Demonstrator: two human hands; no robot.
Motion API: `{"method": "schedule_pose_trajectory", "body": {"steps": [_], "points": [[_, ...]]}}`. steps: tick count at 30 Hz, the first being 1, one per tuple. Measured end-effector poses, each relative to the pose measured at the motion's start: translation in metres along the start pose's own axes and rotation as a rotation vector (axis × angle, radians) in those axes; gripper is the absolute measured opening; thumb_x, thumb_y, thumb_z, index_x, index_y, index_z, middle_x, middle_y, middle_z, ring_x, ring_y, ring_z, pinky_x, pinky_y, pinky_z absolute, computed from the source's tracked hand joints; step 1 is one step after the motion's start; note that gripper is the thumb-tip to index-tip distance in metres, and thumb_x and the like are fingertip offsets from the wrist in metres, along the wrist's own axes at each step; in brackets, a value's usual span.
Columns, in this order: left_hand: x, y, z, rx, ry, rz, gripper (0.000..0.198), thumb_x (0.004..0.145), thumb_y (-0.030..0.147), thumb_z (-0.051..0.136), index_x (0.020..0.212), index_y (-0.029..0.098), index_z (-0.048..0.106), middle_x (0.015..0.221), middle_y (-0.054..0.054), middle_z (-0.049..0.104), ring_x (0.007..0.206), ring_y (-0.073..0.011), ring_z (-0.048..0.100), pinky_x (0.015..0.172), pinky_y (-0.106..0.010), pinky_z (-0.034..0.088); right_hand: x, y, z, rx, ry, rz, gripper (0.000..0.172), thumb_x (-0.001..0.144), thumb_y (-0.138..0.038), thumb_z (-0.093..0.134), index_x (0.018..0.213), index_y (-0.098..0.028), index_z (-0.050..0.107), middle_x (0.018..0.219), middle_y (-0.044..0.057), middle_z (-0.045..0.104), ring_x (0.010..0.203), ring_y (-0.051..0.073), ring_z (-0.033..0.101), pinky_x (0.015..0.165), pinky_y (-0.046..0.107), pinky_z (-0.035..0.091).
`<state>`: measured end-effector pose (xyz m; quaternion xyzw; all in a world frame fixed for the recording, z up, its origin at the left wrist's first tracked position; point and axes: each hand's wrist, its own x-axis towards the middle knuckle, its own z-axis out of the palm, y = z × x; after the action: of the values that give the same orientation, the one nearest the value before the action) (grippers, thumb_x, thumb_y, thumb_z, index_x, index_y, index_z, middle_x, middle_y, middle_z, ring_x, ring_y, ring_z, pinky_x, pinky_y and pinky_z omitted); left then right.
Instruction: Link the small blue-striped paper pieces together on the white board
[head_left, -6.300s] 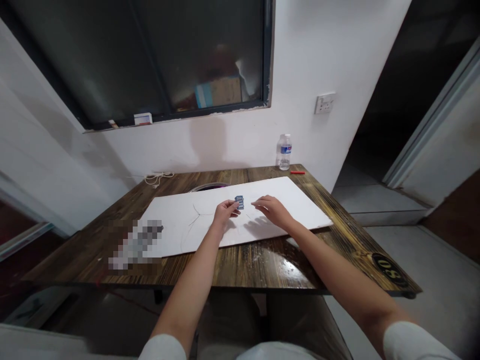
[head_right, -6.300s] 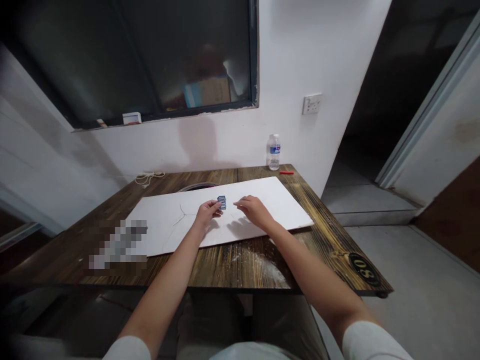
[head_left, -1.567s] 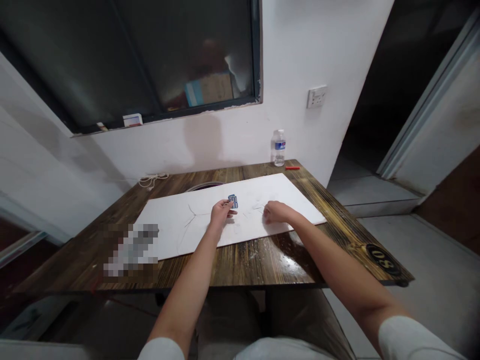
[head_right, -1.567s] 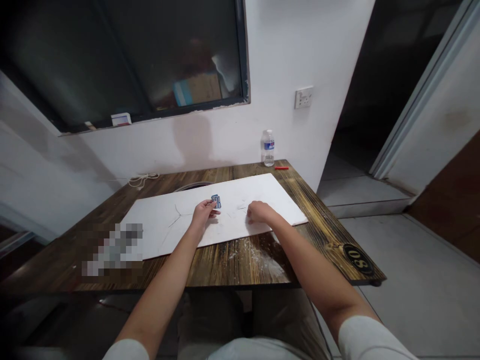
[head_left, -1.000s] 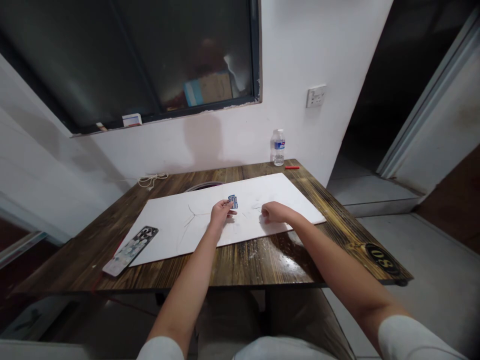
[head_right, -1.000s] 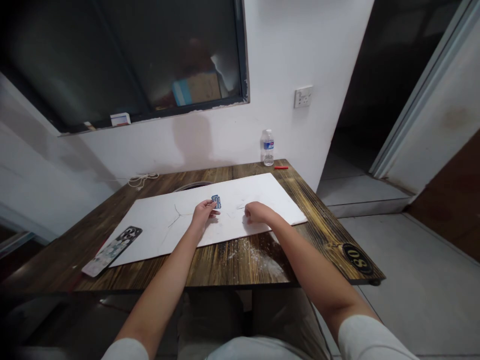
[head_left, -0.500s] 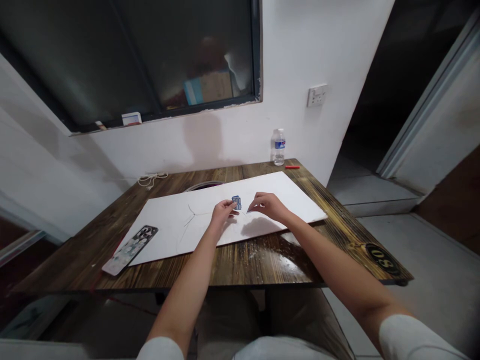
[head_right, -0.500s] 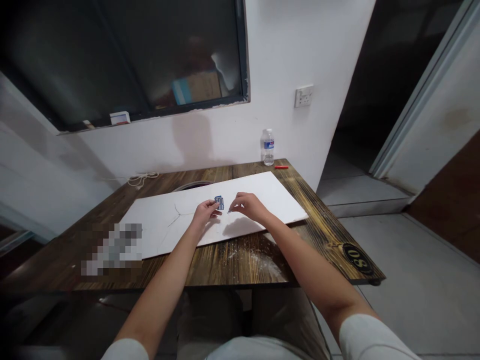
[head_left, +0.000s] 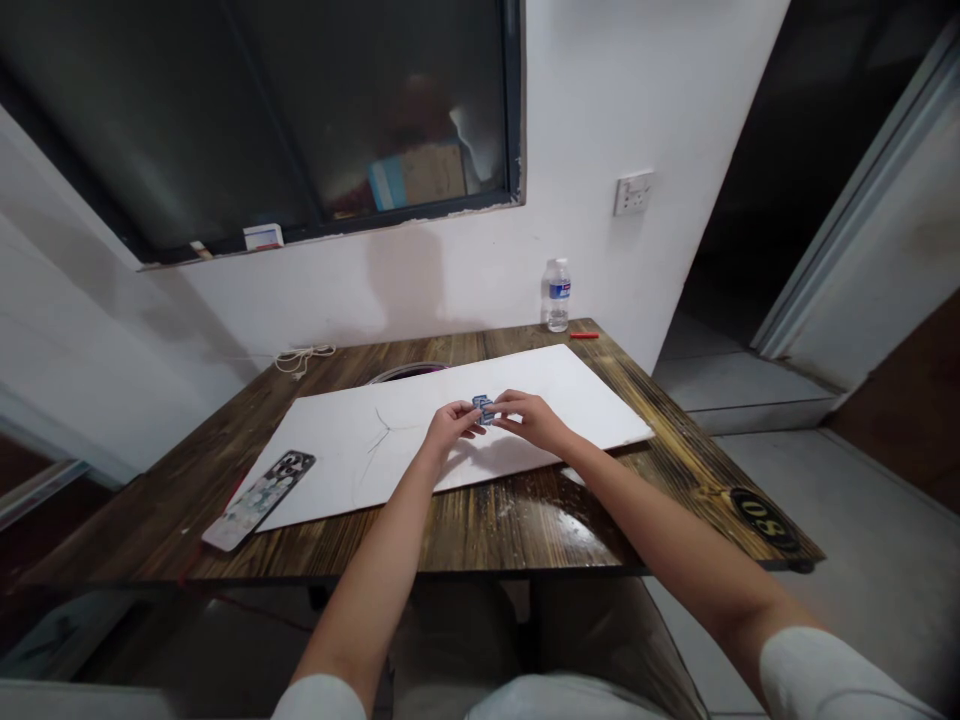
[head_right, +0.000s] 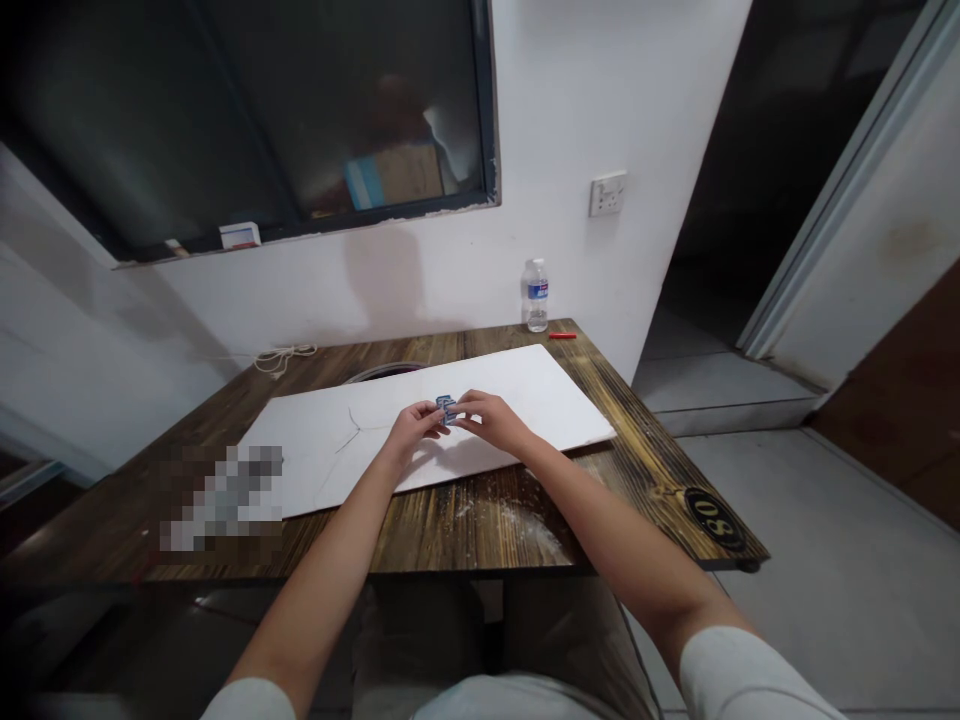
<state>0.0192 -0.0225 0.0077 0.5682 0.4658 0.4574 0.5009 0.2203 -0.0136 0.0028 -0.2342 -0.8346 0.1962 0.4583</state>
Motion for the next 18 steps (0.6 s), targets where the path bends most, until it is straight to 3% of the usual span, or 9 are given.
{"method": "schedule_pose_trajectory", "body": {"steps": [9,15,18], "points": [[-0.001,0.001,-0.001,-0.057,0.006,-0.004,0.043,0.059,0.049,0.081,0.081,0.016,0.063,0.067,-0.002,0.067,0.059,-0.0153,0.066,0.054,-0.022,0.044,-0.002,0.0,0.004,-0.156,-0.072,-0.075,0.043,0.092,-0.026,0.054,0.135,-0.029,0.052,0.115,0.01,0.059,0.103,0.021,0.058,0.088,0.036,0.049],[0.0,-0.001,-0.001,-0.007,0.027,0.021,0.043,0.06,0.049,0.08,0.081,0.015,0.065,0.072,-0.004,0.069,0.059,-0.0151,0.065,0.055,-0.023,0.043,-0.002,-0.002,0.006,-0.293,-0.105,-0.11,0.051,0.091,-0.021,0.055,0.14,-0.03,0.044,0.112,0.01,0.058,0.099,0.023,0.057,0.085,0.04,0.048],[0.002,-0.002,0.0,0.004,0.066,0.02,0.044,0.059,0.051,0.079,0.08,0.016,0.064,0.073,-0.005,0.07,0.059,-0.0156,0.066,0.055,-0.023,0.043,-0.003,-0.008,0.01,-0.266,-0.105,-0.06,0.056,0.088,-0.021,0.059,0.141,-0.028,0.041,0.11,0.01,0.056,0.094,0.022,0.056,0.082,0.038,0.048]]}}
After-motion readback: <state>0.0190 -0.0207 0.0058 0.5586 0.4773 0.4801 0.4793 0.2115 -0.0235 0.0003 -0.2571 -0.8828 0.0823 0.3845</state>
